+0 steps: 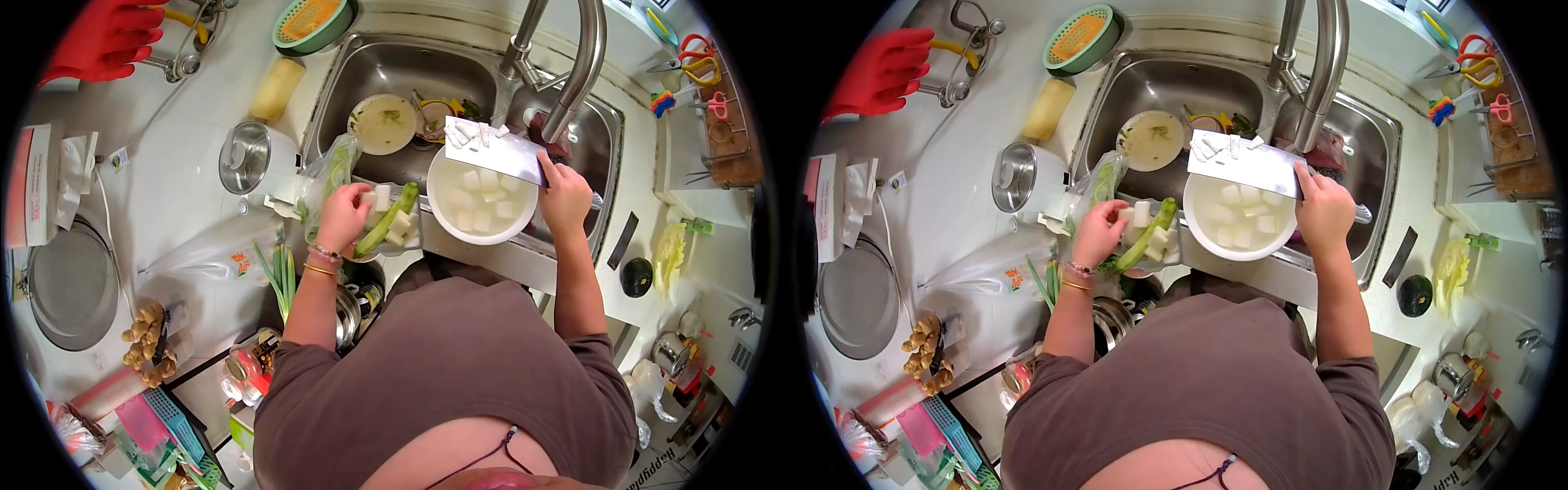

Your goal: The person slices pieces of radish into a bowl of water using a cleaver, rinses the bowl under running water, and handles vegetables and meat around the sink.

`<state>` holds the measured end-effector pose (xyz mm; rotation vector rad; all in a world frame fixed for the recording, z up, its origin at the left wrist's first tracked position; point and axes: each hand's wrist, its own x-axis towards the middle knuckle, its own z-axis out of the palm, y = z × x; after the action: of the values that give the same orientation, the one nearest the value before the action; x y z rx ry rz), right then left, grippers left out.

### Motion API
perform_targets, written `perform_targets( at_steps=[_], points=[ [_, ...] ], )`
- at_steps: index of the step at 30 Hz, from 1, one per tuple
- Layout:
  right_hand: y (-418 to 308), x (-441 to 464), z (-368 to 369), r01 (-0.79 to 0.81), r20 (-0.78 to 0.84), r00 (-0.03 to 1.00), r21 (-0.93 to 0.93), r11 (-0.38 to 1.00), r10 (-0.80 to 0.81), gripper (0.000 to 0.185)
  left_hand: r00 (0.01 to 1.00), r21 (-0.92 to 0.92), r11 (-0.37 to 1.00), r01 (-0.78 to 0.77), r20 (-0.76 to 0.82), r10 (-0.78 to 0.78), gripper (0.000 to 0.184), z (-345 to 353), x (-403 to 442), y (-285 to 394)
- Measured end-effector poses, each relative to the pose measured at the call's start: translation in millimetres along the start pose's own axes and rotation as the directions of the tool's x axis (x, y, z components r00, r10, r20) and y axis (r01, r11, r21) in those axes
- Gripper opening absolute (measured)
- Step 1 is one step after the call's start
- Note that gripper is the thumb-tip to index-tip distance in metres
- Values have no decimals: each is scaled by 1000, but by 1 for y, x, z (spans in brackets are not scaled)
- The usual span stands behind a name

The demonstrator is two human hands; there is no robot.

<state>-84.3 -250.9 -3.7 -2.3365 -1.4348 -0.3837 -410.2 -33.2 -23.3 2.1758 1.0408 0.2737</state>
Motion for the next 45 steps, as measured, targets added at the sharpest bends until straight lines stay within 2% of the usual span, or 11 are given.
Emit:
perform_targets(
  at_steps=[3,7,10,16,22,31,33,35,37,40,45],
  points=[
    [1,-4,-5,-19,28,999,-3,1000,19,48,999,119,992,-36,19,34,28,8,-8,20],
    [2,-8,-9,-43,24,999,15,999,43,50,997,4,1000,20,73,-20,26,6,-17,17],
    [2,-14,-8,-58,14,998,31,998,58,50,998,79,995,60,-24,-58,27,7,-12,-10],
    [0,-18,-10,-45,8,999,49,998,44,48,994,204,977,-63,105,42,30,17,-17,-29],
    [-5,-16,-11,35,-25,999,29,999,-34,45,996,69,996,60,65,-65,28,11,-24,-5],
    [-15,-15,-8,46,4,999,-46,998,-46,40,978,-56,997,-55,-207,42,20,11,-6,18],
    [-24,-8,-6,45,7,999,-67,997,-45,34,888,180,943,-281,-325,327,29,18,18,53],
    [-33,-1,1,44,-21,999,-109,993,-47,33,823,301,822,-483,-165,544,50,29,34,102],
    [-42,5,2,14,-35,999,-111,994,-18,24,782,469,671,-574,73,619,68,51,40,137],
    [-50,11,2,-24,-64,998,-83,996,18,11,762,479,613,-629,226,607,76,74,58,154],
    [-50,21,-8,-67,-108,993,-108,992,55,7,793,500,628,-597,250,555,79,72,91,149]
  ],
)
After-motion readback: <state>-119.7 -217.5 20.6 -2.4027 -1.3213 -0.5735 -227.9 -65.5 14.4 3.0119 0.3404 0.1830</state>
